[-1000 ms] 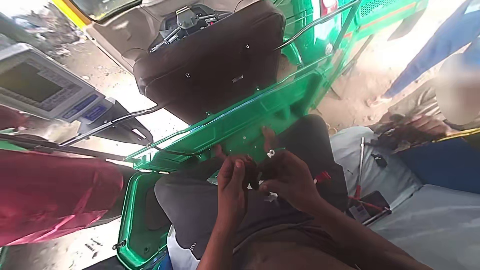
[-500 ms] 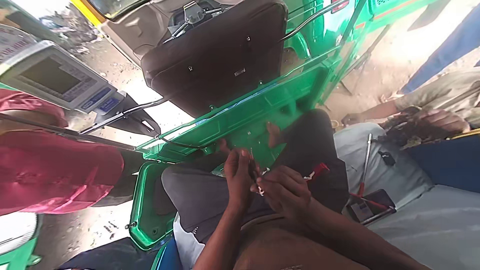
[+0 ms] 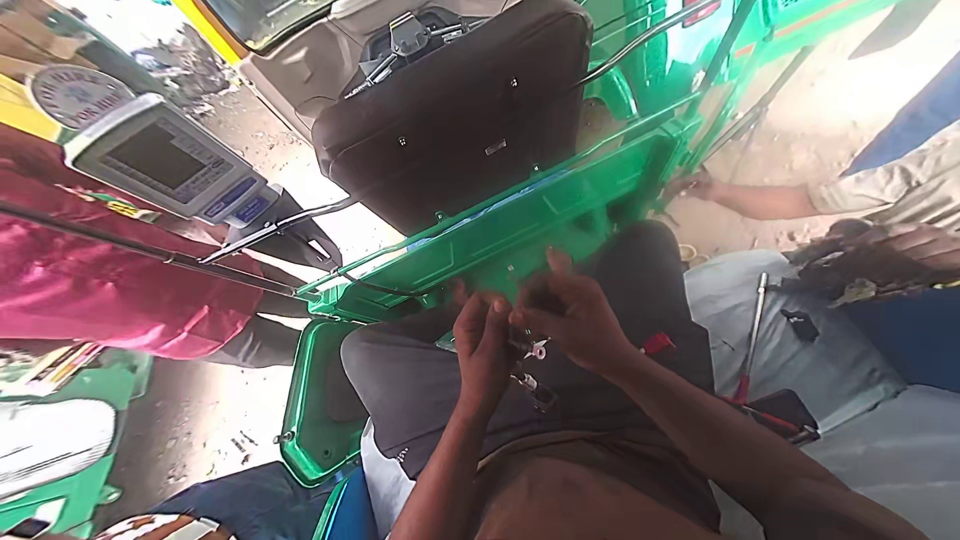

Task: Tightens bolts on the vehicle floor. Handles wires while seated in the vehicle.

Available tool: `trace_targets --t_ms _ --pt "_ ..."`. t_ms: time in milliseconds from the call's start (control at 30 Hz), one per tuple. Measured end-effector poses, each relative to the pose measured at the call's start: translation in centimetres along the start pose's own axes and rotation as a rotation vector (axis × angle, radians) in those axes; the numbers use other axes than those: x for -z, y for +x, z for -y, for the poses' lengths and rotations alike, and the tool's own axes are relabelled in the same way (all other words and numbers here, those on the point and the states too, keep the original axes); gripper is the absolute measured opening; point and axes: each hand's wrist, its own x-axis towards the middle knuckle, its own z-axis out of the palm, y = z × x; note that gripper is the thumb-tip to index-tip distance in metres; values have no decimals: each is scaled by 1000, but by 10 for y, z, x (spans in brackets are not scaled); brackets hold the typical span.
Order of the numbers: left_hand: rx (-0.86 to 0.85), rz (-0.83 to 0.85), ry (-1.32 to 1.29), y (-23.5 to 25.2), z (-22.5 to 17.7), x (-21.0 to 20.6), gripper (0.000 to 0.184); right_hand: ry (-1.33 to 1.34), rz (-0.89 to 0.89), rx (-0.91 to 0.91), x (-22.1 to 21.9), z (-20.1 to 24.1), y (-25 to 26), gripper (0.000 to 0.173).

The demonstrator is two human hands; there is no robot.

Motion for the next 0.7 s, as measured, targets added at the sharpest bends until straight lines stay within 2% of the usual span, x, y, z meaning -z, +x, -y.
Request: trace_targets --t_ms 100,233,333,433,600,700 --pt "11 -91 19 0 -1 3 21 -24 0 98 -6 -6 -9 8" --pt "16 -199 -89 9 -4 1 22 42 -97 219 -20 -21 -23 11" --pt "91 -304 -206 13 2 -2 25 107 -153 232 -33 -34 -32 12" --pt "204 -392 -258 15 10 2 29 62 -161 227 -36 -46 -30 12" --pt "239 -294 -187 14 8 10 34 162 -169 150 -20 -43 -13 7" --pt "195 -198 -154 8 7 10 34 188 -216 77 -16 -41 -8 3"
